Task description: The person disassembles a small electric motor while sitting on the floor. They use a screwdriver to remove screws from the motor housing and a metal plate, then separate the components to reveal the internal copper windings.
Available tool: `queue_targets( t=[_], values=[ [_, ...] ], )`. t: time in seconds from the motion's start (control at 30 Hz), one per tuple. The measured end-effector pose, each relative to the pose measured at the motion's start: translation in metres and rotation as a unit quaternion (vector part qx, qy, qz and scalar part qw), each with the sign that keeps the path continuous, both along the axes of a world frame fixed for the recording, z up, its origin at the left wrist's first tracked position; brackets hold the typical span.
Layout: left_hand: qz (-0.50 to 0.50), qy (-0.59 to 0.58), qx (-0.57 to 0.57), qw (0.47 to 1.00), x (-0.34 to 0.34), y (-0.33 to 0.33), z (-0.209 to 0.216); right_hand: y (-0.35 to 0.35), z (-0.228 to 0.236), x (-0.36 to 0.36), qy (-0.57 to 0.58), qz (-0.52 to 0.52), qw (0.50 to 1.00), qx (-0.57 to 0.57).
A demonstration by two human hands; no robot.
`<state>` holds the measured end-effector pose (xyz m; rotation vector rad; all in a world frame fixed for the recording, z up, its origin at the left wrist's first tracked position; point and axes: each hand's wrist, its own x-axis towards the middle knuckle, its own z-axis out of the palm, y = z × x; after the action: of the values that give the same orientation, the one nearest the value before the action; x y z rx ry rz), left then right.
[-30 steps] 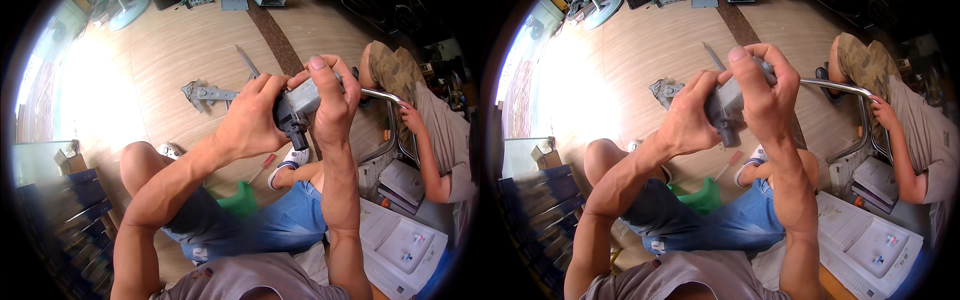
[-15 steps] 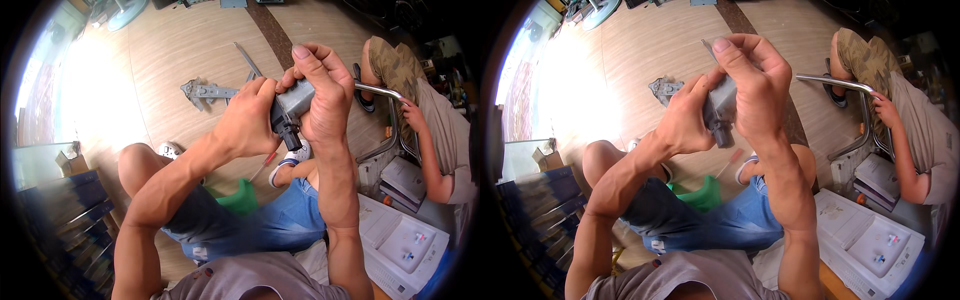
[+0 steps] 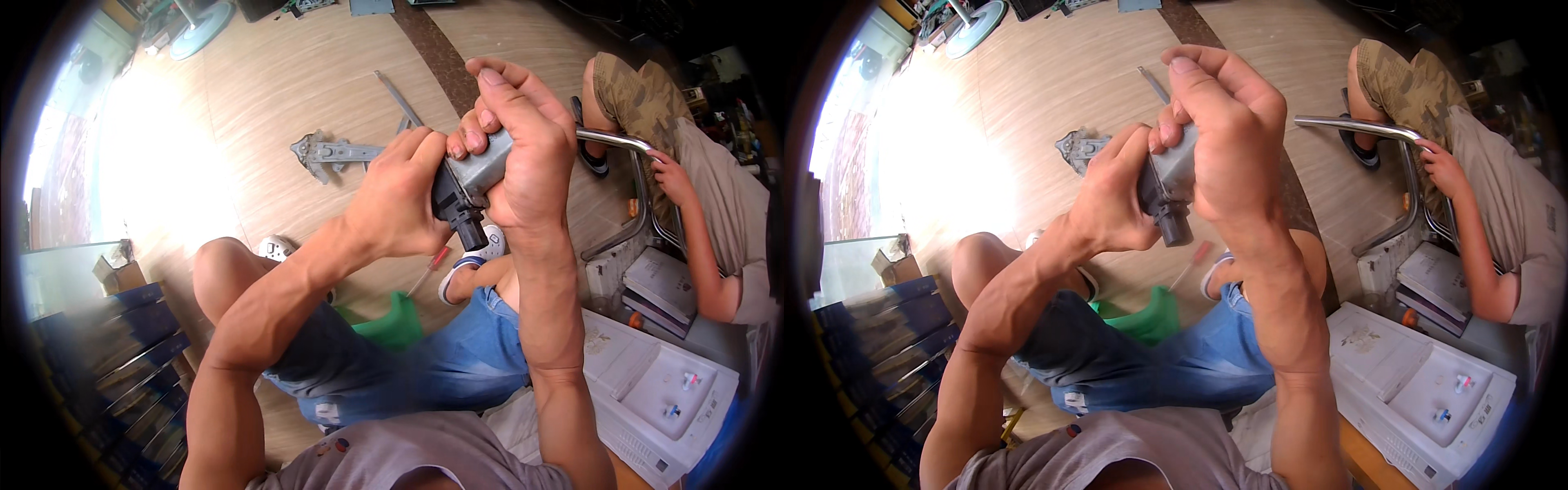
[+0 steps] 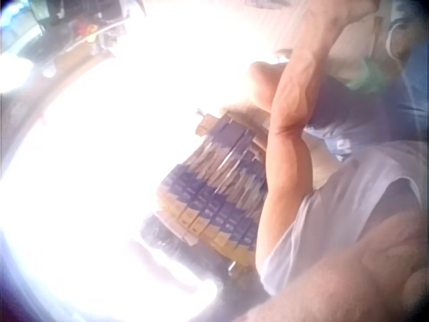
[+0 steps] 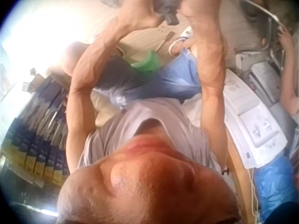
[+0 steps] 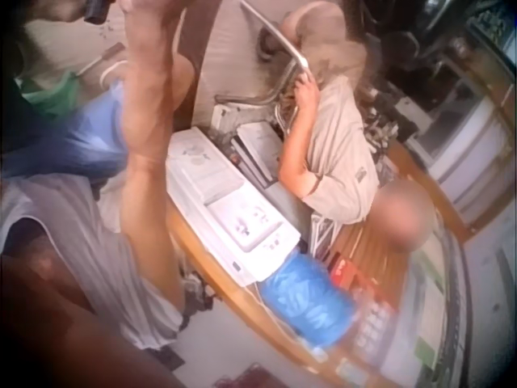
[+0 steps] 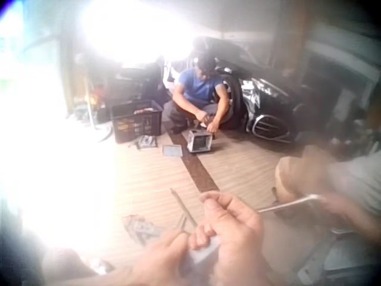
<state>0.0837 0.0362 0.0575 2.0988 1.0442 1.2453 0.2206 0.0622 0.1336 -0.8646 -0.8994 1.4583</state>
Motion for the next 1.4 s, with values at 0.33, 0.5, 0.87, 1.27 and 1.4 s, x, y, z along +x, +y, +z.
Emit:
queue_targets(
  t=[0.33, 0.5, 0.87, 1.27, 1.4],
  values=[
    [0.012, -0.01, -0.006, 1.0, 0.003, -0.004, 0.009, -0.005, 0.001, -0.004, 0.004, -0.051, 0.997, 0.063],
    [0.015, -0.011, -0.048, 0.999, 0.001, -0.008, 0.015, -0.006, 0.002, -0.007, 0.01, -0.054, 0.996, 0.073],
    [0.022, -0.003, -0.043, 0.999, -0.002, -0.015, 0.012, -0.003, 0.006, -0.004, 0.032, 0.01, 0.999, 0.005],
    [0.026, -0.003, -0.028, 0.999, -0.004, -0.01, 0.017, -0.007, 0.01, -0.013, 0.003, -0.051, 0.996, 0.067],
    [0.031, -0.004, -0.035, 0.999, -0.005, -0.01, 0.018, -0.01, 0.011, -0.016, -0.014, -0.059, 0.994, 0.094]
  ],
)
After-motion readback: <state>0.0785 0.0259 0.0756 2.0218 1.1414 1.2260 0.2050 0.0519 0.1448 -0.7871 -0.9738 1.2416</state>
